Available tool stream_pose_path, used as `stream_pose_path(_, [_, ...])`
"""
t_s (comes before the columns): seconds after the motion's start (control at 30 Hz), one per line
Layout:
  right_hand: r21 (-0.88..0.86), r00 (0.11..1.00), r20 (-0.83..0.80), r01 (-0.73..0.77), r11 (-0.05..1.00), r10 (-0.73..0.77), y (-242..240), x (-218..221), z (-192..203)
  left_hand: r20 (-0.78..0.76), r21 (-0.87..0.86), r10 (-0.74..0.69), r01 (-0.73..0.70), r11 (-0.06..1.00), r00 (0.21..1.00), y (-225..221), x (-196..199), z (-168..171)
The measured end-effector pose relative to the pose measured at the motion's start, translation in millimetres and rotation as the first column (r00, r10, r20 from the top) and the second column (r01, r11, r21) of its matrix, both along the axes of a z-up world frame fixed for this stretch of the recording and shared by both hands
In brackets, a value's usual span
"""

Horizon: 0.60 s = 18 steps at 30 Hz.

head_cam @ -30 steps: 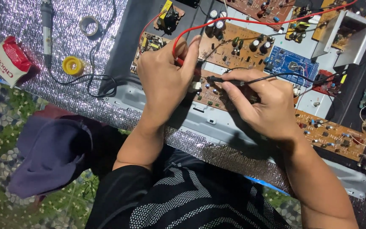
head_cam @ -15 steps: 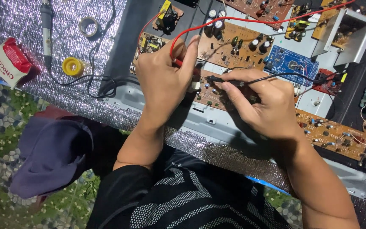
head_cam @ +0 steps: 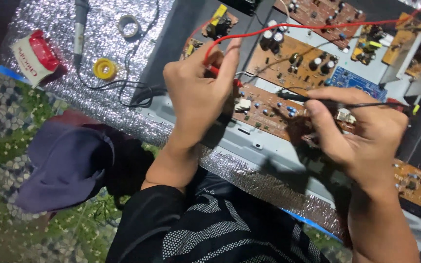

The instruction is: Testing electronic components with a multimeter and using a soldering iron to repair a television circuit board.

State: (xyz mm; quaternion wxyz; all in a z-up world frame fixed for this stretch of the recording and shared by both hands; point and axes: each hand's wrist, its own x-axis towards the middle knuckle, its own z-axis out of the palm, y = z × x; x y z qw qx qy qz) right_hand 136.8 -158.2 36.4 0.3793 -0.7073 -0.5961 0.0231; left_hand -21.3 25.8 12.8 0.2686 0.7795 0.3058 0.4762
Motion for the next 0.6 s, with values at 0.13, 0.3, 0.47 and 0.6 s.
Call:
stream_pose_path(0.13, [0.005, 0.999, 0.048, -0.02, 1.0, 0.019, -1.5, 1.9, -1.2, -0.081, 0.081, 0.132, -0.125, 0.989, 0.988, 6.6, 4.2, -16.8])
stream_pose_path(0.3, [-0.023, 1.0, 0.018, 0.014, 1.0, -0.013, 1.0, -1.3, -3.9, -0.111, 0.057, 0.112, -0.106, 0.993, 0.987, 5.9, 6.9, -20.1])
stream_pose_path(0.47, [-0.049, 0.998, 0.002, 0.058, 0.997, -0.058, 4.8, -5.0, -12.5, -0.147, 0.043, 0.123, -0.118, 0.992, 0.982, 8.6, 6.3, -24.1])
stream_pose_path(0.6, [-0.097, 0.994, -0.026, 0.105, 0.99, -0.108, 13.7, -13.2, -9.1, -0.18, 0.016, 0.15, -0.15, 0.989, 0.972, 5.5, 0.8, -15.9])
